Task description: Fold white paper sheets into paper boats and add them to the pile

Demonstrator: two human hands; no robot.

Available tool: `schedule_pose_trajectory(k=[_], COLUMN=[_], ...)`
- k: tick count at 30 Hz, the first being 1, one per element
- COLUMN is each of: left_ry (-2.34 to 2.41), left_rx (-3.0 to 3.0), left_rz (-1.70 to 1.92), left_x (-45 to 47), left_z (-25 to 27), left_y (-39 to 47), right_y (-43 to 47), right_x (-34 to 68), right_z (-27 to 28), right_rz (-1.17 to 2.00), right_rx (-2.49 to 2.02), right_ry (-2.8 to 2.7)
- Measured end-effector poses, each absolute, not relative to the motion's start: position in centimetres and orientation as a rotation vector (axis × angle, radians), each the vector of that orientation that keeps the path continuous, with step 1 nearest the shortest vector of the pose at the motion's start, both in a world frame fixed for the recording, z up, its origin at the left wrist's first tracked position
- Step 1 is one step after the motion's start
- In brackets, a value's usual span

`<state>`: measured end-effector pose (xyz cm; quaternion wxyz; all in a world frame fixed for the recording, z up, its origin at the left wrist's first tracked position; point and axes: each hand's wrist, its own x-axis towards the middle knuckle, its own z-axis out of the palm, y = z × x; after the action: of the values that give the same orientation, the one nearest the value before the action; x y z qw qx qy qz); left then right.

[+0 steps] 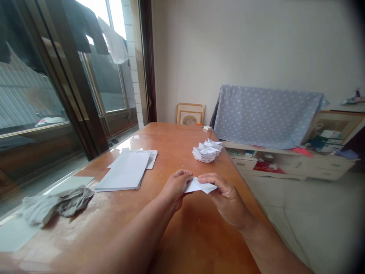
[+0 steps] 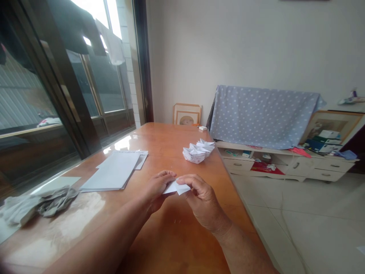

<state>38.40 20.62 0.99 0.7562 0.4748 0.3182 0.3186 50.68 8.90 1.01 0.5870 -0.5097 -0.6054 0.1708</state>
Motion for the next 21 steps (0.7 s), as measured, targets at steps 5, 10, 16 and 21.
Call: schedule_pose_trajectory(k=[5, 10, 16, 21], left_ry=[0.75, 0.698, 0.457, 0.281], left_rx=[1.29, 1.371, 1.47, 1.434], left_rz=[0.644, 0.802, 0.757, 0.675], left_x=[37.8, 37.4, 37.3, 37.1], left_z=[1.9, 2.4, 3.1, 3.6], left_y=[20.5, 20.6, 19.8, 19.0], right_y=[9.1, 9.2, 9.5, 9.4], right_x=[51.1, 51.6, 51.6, 51.4], right_z=[0.5, 0.1, 0.3, 0.5], right_rz=[0.442, 0.533, 0.603, 0.635], right_rx=[-1.256, -1.332, -1.305, -1.289], right_ry=[-1.238, -1.066, -1.014, -1.018])
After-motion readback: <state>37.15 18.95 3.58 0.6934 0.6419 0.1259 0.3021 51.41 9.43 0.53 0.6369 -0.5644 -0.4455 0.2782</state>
